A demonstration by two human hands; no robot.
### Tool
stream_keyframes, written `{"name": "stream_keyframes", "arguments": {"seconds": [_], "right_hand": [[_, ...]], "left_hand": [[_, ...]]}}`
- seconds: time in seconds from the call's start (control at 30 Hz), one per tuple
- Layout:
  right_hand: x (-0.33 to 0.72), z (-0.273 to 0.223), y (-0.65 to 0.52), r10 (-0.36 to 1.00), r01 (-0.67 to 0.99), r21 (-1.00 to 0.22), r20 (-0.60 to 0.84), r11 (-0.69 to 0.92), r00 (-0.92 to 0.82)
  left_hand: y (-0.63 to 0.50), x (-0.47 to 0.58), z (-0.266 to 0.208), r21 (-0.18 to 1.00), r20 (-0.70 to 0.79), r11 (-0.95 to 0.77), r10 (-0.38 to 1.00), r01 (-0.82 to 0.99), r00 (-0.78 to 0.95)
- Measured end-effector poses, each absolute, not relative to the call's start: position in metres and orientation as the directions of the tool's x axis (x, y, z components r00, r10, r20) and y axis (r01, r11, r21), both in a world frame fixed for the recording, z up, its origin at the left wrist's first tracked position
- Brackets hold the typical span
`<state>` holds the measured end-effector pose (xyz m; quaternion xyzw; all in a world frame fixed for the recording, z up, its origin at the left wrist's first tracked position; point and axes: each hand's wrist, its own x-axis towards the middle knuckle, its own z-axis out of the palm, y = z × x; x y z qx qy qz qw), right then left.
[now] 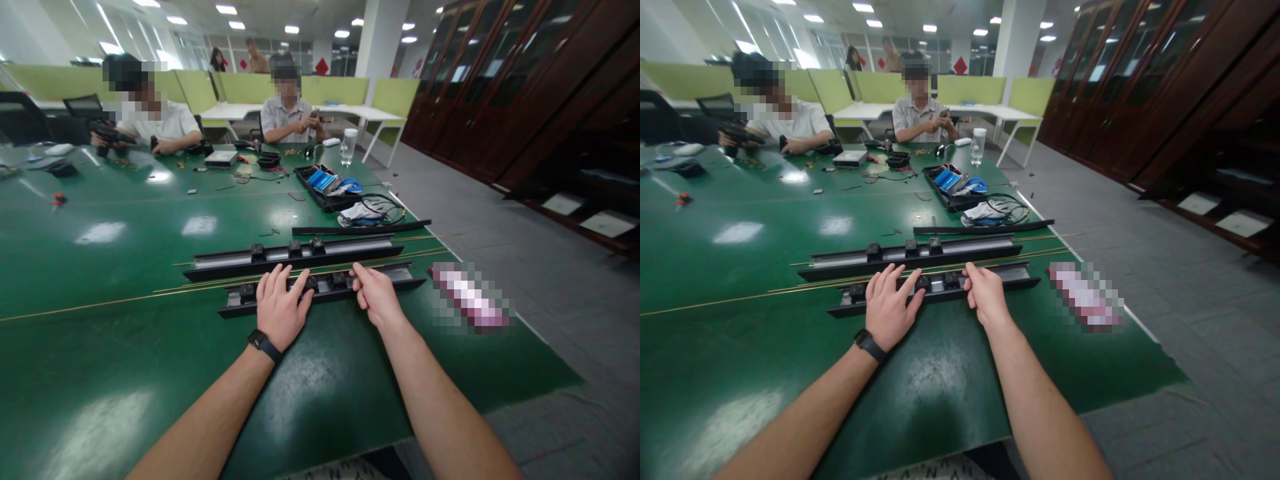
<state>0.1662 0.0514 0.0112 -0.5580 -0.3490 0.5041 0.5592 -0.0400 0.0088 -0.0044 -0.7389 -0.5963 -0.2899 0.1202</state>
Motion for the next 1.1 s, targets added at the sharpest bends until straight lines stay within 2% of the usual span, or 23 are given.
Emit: {"name": "stream_keyframes", "arguments": {"seconds": [0.87, 1.1], "right_hand": [[0.1626, 0.0124, 0.0497, 0.943, -0.264, -0.959, -0.179, -0.103, 0.282], [0.1627, 0.0132, 0.0487, 0.943, -0.217, -0.967, -0.193, -0.136, 0.273]], "left_hand": [[0.0093, -0.0415, -0.0058, 0.151, 0.593, -0.278, 0.793, 0.949, 0.138], [0.0092, -0.0408, -0.0054, 0.158, 0.595, -0.275, 0.793, 0.948, 0.131]]}}
